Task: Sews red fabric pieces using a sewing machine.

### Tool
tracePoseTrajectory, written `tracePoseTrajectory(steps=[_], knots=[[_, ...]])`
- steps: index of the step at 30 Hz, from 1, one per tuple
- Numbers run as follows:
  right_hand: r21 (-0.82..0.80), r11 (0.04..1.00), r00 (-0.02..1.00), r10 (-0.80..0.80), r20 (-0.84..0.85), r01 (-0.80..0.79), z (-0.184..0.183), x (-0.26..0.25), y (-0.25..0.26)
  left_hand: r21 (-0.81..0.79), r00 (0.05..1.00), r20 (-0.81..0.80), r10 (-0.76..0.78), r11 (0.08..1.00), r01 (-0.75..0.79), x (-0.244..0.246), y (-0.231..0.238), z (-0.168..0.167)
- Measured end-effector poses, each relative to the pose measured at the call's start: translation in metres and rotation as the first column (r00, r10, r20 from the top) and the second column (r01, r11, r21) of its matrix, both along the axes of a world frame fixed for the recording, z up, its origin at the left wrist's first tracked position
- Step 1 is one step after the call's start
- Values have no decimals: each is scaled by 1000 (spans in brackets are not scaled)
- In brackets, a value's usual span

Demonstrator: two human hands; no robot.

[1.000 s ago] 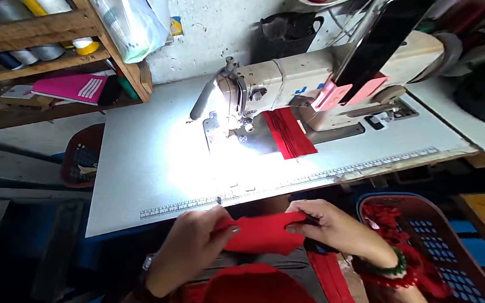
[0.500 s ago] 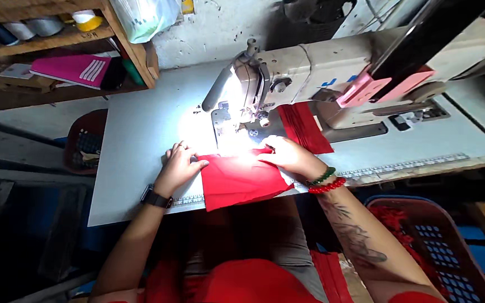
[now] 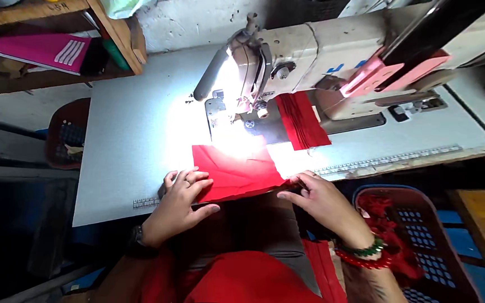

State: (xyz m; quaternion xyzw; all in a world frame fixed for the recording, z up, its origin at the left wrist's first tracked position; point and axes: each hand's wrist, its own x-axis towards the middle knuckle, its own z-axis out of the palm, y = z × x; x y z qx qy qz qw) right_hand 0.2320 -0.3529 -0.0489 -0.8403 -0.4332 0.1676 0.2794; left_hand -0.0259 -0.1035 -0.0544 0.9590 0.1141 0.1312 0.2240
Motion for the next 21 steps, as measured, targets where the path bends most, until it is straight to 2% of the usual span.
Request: tracePoseTrajectory(steps=[3,4,7,10,12,16,21], knots=[[114,991,998,-68,-5,68,-9,-15,11,47,1000,-4,9,999,-8,7,4,-4],[155,984,995,-81,-53,88,-10,-17,13,45,1000,2,10,999,-10,7,5,-5],[264,954,947,-54,-317,143,-8,-15,8,34,999,27,27,999,-28,6,9,-10],[211,959,852,-55,-521,191,-4,-13,1,21,999,30,42,999,-42,4,9,-14],[161,967,839,-82,-538,197,-5,-15,-2,20,998,34,51,998,-51,4,8,-14],[73,975,877,-154,-455,209,-12,-20,-3,22,997,16,72,997,-73,4,5,-13],[77,979,908,-145,-393,189,-23,-24,-4,64,993,-25,117,991,-115,4,-2,-12]])
